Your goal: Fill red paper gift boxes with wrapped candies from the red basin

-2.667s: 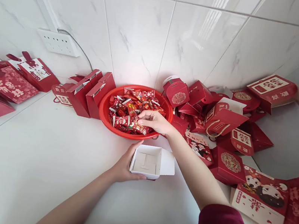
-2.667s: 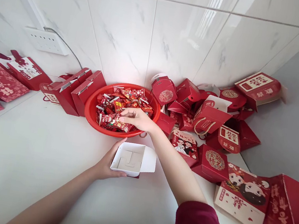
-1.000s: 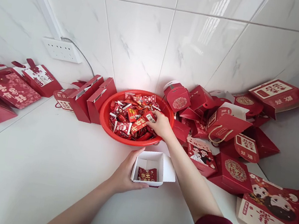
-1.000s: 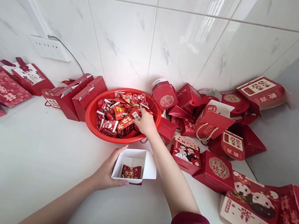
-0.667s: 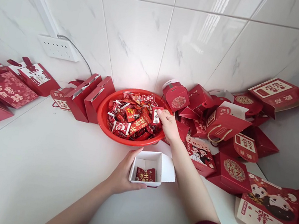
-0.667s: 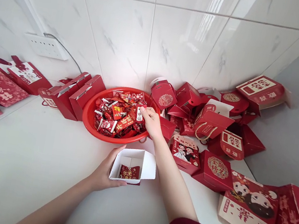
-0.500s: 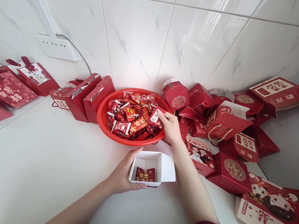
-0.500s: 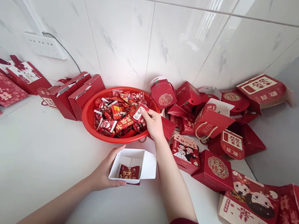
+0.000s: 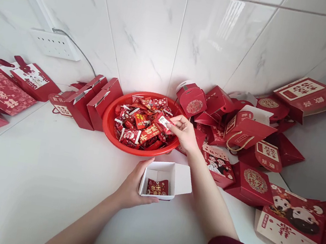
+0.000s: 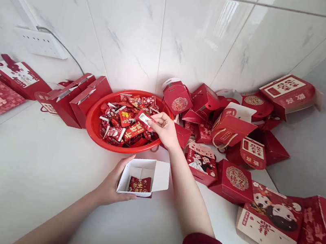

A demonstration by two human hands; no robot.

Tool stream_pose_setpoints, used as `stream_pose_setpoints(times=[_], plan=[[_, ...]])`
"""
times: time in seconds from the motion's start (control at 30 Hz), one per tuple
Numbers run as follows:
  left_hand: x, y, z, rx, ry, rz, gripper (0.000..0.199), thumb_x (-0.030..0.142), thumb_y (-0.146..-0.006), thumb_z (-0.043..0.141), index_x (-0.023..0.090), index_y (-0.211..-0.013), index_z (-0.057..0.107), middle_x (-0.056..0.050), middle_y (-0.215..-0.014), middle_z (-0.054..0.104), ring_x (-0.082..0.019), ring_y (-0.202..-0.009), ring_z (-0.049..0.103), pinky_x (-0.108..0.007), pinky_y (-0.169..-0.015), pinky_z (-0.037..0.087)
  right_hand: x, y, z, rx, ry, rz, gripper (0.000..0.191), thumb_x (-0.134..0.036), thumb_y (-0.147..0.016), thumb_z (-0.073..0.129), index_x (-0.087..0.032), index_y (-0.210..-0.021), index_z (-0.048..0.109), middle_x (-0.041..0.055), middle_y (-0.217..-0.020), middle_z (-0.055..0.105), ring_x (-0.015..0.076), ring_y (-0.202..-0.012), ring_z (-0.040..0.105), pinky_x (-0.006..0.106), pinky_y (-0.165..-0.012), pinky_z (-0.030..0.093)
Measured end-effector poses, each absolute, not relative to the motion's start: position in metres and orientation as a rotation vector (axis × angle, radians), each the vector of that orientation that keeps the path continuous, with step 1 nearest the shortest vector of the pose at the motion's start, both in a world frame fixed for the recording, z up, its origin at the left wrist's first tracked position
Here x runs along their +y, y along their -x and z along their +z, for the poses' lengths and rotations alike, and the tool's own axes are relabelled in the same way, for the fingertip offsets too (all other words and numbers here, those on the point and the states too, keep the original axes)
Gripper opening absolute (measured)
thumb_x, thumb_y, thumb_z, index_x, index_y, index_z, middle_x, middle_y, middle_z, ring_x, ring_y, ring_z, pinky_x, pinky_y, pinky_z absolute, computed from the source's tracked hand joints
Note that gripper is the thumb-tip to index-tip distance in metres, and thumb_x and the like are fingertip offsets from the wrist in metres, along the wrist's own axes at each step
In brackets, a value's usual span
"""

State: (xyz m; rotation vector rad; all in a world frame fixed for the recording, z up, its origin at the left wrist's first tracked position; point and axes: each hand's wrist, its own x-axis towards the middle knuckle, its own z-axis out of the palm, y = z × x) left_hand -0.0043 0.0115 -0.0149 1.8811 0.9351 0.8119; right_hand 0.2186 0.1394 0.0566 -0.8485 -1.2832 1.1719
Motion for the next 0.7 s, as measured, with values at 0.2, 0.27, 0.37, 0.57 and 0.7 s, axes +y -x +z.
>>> stream_pose_setpoints(times=[0.2,0.27,0.37,0.57,0.7], plan=[[0.012,0.004,-0.014,0.933,-1.892,0.807,0.113,0.048,-0.067,0.087,0.032,-0.155,0.018,-0.014,-0.154,0.03,-0.039,-0.139,0.04,-0.055,-0.113,0.039,0.137,-0.219,0.059,-1.361,0.921,1.09,0.04,-0.053,-0.076,0.076,-0.023,-0.08,0.05,-0.0025,-0.072,0.064,0.0136,-0.068,0.063,0.03,-0.075,0.055],[0.012,0.004,-0.014,0.932,-1.888,0.805,0.113,0.047,-0.067,0.087,0.033,-0.155,0.018,-0.013,-0.155,0.029,-0.039,-0.14,0.039,-0.055,-0.113,0.039,0.129,-0.222,0.068,-1.387,0.882,1.232,0.042,-0.051,-0.075,0.077,-0.023,-0.083,0.047,-0.004,-0.073,0.063,0.0133,-0.065,0.063,0.028,-0.067,0.055],[0.012,0.004,-0.013,0.914,-1.864,0.815,0.111,0.047,-0.067,0.087,0.033,-0.154,0.02,-0.013,-0.155,0.031,-0.038,-0.14,0.039,-0.053,-0.113,0.039,0.108,-0.232,0.088,-1.603,0.842,1.529,0.037,-0.045,-0.079,0.076,-0.022,-0.084,0.047,-0.0046,-0.07,0.063,0.013,-0.06,0.062,0.025,-0.058,0.05],[0.009,0.003,-0.013,0.917,-1.88,0.794,0.113,0.048,-0.066,0.087,0.033,-0.154,0.019,-0.013,-0.154,0.032,-0.037,-0.137,0.044,-0.052,-0.11,0.044,0.068,-0.256,0.128,-2.231,1.021,1.36,0.019,-0.035,-0.09,0.064,-0.018,-0.097,0.069,0.0037,-0.098,0.074,0.0184,-0.092,0.069,0.027,-0.084,0.05],[0.007,0.003,-0.012,0.924,-1.869,0.769,0.111,0.049,-0.067,0.086,0.033,-0.155,0.019,-0.014,-0.155,0.03,-0.038,-0.138,0.042,-0.052,-0.11,0.044,0.085,-0.252,0.129,-2.182,1.535,0.72,0.028,-0.03,-0.101,0.044,-0.019,-0.099,0.07,0.0048,-0.099,0.074,0.0185,-0.092,0.067,0.028,-0.086,0.047]])
